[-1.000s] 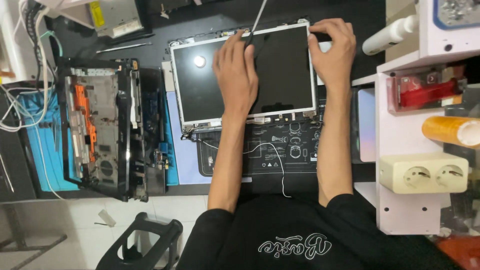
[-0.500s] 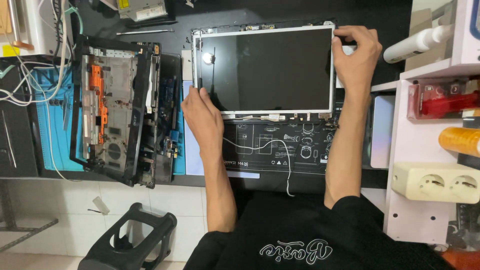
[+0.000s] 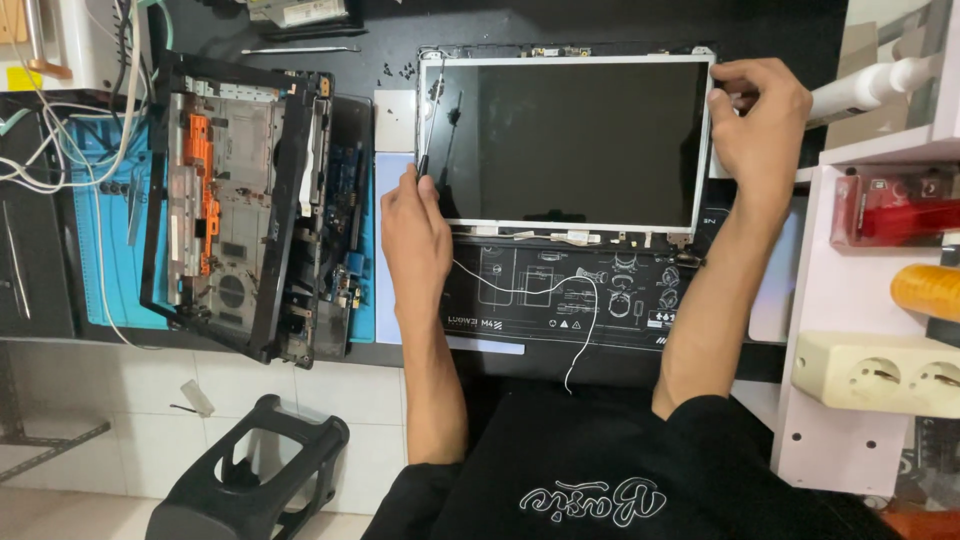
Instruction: The person pries along the edge of a laptop display assembly with a spudger tool to release the front bezel, working around the frame. They then lift the bezel away, grip the exposed screen panel with both hands, and peel back the panel from the display cover.
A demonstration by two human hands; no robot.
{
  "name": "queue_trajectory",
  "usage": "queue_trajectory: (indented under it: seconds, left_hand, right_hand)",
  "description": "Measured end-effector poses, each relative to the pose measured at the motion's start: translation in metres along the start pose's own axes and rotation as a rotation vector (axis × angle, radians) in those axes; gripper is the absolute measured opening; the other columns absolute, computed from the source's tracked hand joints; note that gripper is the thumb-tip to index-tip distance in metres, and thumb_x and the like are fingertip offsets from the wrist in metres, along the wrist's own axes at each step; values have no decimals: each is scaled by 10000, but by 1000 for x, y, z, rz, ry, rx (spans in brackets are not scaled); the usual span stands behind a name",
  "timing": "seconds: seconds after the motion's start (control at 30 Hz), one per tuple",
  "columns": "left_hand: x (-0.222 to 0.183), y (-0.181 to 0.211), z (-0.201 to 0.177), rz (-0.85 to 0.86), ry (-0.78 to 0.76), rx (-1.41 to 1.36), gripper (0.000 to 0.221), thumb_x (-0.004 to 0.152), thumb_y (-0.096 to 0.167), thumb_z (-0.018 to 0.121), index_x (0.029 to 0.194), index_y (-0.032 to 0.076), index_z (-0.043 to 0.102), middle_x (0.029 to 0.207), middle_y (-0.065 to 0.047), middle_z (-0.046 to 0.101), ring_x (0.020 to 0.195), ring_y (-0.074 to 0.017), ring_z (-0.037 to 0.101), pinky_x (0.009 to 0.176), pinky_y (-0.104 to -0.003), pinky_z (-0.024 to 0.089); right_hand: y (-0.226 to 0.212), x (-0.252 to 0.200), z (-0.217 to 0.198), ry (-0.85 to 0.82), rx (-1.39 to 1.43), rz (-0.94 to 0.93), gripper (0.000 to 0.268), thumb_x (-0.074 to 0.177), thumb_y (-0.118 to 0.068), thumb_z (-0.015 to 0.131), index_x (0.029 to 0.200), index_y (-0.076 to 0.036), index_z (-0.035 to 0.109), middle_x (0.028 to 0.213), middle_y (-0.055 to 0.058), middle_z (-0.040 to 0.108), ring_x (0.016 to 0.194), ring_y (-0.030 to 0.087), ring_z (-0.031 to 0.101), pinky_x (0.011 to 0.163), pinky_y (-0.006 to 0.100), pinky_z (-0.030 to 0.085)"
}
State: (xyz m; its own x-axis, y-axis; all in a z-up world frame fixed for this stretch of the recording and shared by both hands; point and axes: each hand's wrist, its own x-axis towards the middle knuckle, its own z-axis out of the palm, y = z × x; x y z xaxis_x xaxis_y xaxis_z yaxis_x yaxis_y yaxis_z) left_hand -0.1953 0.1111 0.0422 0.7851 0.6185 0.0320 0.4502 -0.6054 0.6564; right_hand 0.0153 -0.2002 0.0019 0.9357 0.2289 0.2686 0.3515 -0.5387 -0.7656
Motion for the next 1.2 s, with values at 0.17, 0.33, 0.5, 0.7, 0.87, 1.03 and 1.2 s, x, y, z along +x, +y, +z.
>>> queue_trajectory:
  seconds: [0.17,0.33,0.5,0.7,0.87,1.03,1.2]
  left_hand:
    - [6,1,-13,-68,14,-48,343,1119,241,429,1202,-24,630,1071,-226,709,1037,-398,660,897,-464,499]
    - [16,-3,-27,37,242,-59,250,1095,204,504,1146,8,652,1029,-220,731,953,-397,707,826,-460,527]
    - [22,10,-36,-154,191,26,254,1047,194,534,1193,13,635,930,-225,737,891,-434,692,777,-513,488]
    - [26,1,-28,-75,232,74,232,1040,203,570,1150,29,677,1012,-201,761,939,-421,711,775,-501,524]
    - [29,4,-28,-86,234,80,241,1029,204,585,1157,32,692,1018,-195,762,939,-406,717,786,-485,531]
    - [35,4,-29,-24,283,83,232,1014,186,621,1152,32,727,1024,-184,762,930,-373,726,798,-452,546]
    - [49,14,-45,139,341,151,186,980,158,692,1084,31,779,964,-149,748,869,-358,718,752,-444,541]
  right_hand:
    - [1,-3,-4,-42,-36,-29,334,862,133,723,1179,29,748,1160,163,714,981,241,718,858,333,564]
    - [-4,-3,-7,-64,-105,-31,360,838,141,725,1183,37,738,1168,188,702,977,287,702,865,353,553]
    - [-11,-4,-8,-93,-143,15,376,895,87,764,1262,18,717,1197,191,692,1028,326,688,911,379,553]
    - [-15,-7,-15,-238,-232,-60,595,814,149,699,1399,57,644,1440,256,582,1298,436,558,1094,446,442]
    - [-25,-8,-10,-218,-235,9,639,800,190,611,1420,39,633,1437,234,585,1306,421,561,1112,426,442]
    - [-35,-8,-12,-202,-188,103,621,803,170,611,1406,26,622,1397,216,601,1250,402,597,1073,421,465]
    - [-27,-7,-12,-196,-202,24,591,807,158,590,1387,50,630,1370,237,614,1234,429,596,1080,433,464]
